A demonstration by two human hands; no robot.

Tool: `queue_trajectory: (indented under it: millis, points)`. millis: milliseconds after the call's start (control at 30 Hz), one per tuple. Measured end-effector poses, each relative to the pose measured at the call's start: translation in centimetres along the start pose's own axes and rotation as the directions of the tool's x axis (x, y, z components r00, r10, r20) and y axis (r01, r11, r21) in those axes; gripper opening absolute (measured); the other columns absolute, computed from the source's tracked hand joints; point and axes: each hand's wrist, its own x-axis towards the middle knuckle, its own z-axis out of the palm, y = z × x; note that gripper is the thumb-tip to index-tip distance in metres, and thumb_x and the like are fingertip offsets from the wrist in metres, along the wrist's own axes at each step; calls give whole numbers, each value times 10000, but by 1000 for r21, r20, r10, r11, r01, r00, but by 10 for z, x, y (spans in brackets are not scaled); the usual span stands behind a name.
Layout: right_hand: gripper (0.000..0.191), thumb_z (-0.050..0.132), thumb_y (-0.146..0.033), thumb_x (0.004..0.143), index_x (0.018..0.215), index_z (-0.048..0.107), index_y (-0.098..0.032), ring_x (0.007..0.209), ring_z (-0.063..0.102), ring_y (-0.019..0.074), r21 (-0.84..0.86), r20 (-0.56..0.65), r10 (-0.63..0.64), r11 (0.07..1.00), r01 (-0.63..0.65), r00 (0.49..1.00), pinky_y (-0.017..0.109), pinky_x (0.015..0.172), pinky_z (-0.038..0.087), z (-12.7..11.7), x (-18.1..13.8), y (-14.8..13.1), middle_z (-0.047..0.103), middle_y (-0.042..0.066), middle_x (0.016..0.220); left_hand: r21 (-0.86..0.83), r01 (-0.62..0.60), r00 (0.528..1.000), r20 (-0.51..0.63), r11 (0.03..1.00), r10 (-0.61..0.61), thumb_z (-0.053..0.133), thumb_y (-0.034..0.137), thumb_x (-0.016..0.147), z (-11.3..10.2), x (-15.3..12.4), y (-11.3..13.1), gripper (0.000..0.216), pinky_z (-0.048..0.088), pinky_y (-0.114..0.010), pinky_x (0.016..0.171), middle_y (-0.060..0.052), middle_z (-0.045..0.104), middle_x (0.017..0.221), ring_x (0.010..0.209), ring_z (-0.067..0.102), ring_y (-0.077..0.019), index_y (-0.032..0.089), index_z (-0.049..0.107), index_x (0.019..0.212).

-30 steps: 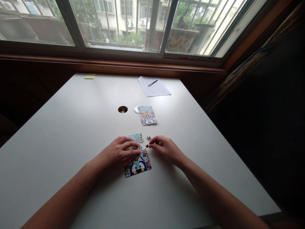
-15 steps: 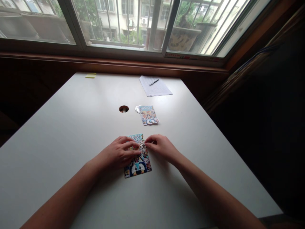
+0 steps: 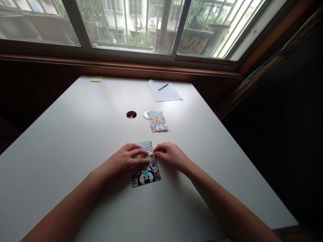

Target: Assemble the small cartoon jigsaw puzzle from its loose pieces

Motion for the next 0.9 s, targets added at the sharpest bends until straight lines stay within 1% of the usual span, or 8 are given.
queue_trajectory:
  millis: [133,333,467,567,700,900]
  points:
    - [157,629,-220,838,877,780,-246,896,670,210,-8,-10,-13,1000,13,1000,307,815,475,0,-1,2,765,21,912,-4,0,1000,2,1000,0,587,224,924,-1,0,1,411,419,-422,1045,-27,629,1296,1195,520,-244,341,576,1318]
    - [143,623,-264,856,897,756,-232,893,671,192,68,-48,18,998,-14,999,293,815,478,-4,0,6,755,15,933,-18,10,1000,13,1000,-10,575,217,927,-1,0,0,402,426,-430,1034,-31,617,1298,1197,507,-252,341,579,1309]
    - [104,644,-260,841,887,726,-218,838,664,171,96,-21,50,994,-48,999,273,763,473,-6,8,6,747,2,898,-34,6,1000,16,999,-5,578,202,918,0,0,-1,418,440,-434,1025,-43,607,1284,1181,510,-252,346,581,1311]
    - [83,686,-257,806,872,706,-213,819,657,168,62,5,63,996,-63,998,266,723,463,-6,15,5,737,3,878,-48,7,1000,5,999,-7,580,198,914,1,0,-2,415,453,-429,1014,-54,612,1255,1169,516,-250,340,588,1304]
    - [84,701,-273,792,850,700,-211,820,660,172,35,21,64,997,-65,998,266,702,459,-7,22,5,730,7,869,-66,4,1000,-9,998,-5,561,201,920,2,-1,-3,397,464,-425,1007,-59,617,1245,1158,526,-245,314,588,1300]
    - [99,702,-271,781,844,710,-195,791,668,174,91,63,82,992,-88,995,261,676,463,-8,27,7,737,19,851,-66,23,1000,-17,998,-24,542,190,924,1,0,-2,373,466,-412,1010,-60,631,1232,1137,546,-228,288,598,1280]
